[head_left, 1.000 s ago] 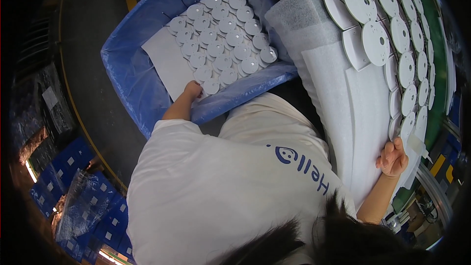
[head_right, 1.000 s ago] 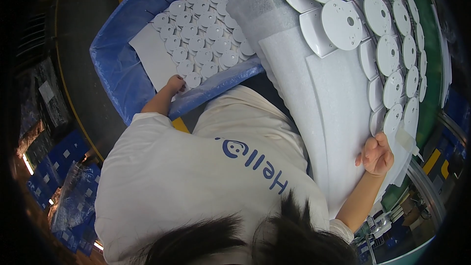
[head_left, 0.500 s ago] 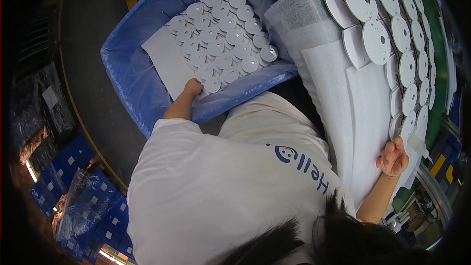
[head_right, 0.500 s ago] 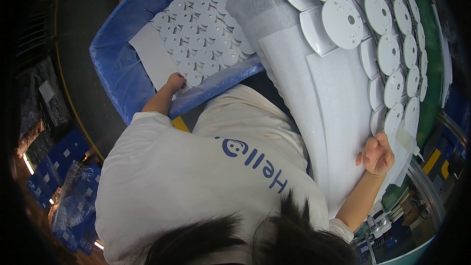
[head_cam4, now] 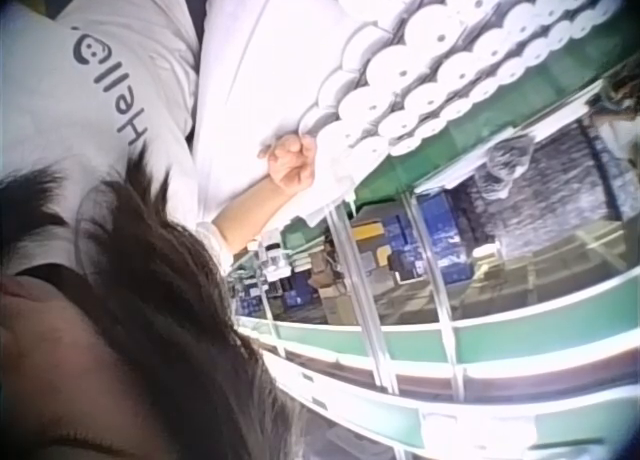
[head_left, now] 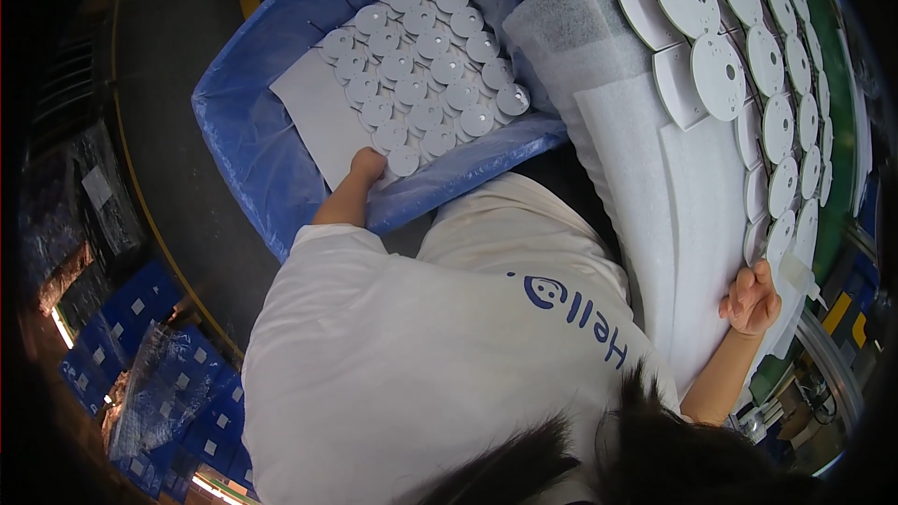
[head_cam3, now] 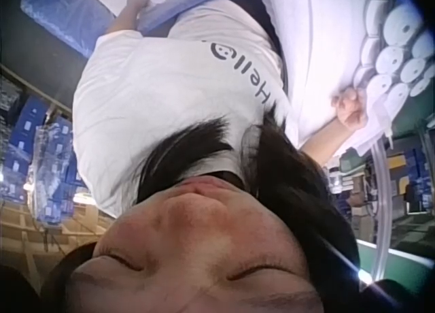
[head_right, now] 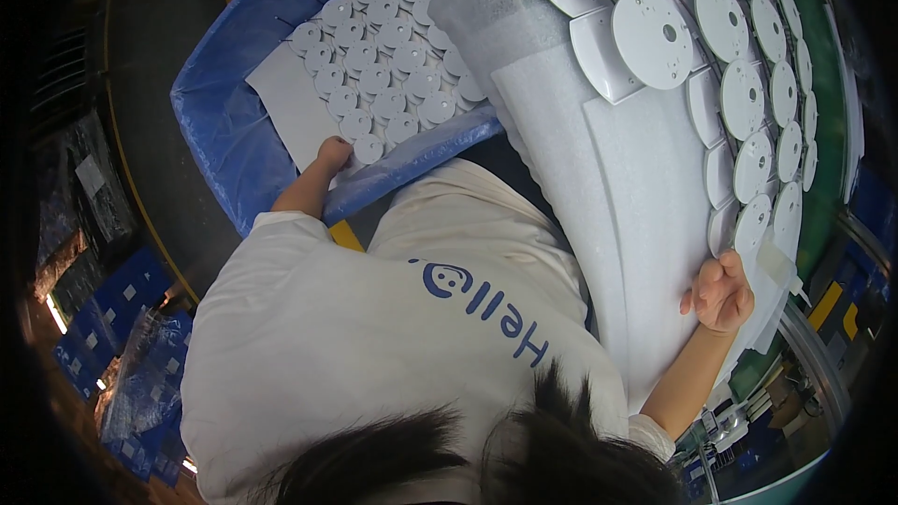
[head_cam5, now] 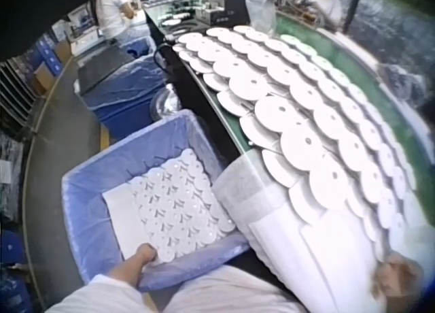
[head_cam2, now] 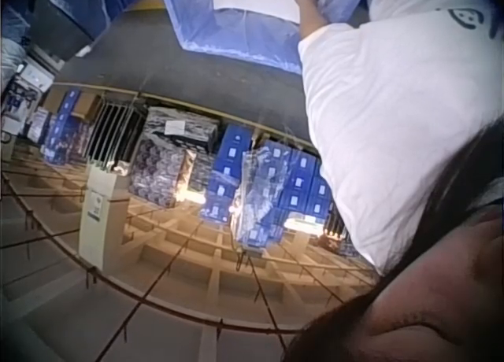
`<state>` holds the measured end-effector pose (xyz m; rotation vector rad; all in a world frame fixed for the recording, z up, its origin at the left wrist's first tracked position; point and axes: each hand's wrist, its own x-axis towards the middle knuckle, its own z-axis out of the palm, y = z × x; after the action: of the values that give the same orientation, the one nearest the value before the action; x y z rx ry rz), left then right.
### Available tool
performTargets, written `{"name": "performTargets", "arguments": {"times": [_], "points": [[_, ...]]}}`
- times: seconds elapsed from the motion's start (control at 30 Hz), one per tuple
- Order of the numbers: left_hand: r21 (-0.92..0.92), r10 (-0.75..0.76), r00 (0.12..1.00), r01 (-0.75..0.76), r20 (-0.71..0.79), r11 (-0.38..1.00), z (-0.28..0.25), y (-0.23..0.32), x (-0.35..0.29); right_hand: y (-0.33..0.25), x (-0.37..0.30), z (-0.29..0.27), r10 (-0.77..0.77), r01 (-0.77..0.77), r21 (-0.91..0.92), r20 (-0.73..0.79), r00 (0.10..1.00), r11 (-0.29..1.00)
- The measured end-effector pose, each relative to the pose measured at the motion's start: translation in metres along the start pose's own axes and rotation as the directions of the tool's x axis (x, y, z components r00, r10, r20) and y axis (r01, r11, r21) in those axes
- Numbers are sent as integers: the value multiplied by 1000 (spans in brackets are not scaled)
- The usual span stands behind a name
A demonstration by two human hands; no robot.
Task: The person assembles electronic components by applying adhesive from an adhesive bottle to plastic housings with an adhesive dispenser, then combining the plastic parts with electronic circuits by hand.
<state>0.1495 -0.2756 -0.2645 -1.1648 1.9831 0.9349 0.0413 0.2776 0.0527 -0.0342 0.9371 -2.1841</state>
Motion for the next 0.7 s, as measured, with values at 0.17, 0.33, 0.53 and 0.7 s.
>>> {"name": "performTargets", "arguments": {"times": [0.17,0.33,0.53,0.7], "points": [[-60,-27,1000,28,9,998,7,0,3,0,-1,1,0,0,8,-7,1000,1000],[-29,-49,998,50,41,998,6,5,1,-1,-3,-3,0,-1,36,30,1000,999],[-5,-22,1000,22,7,1000,7,6,0,-1,-1,-2,8,-10,40,43,999,999],[6,48,999,-48,-22,999,7,-2,7,0,-2,0,-11,11,2,5,1000,1000]]}}
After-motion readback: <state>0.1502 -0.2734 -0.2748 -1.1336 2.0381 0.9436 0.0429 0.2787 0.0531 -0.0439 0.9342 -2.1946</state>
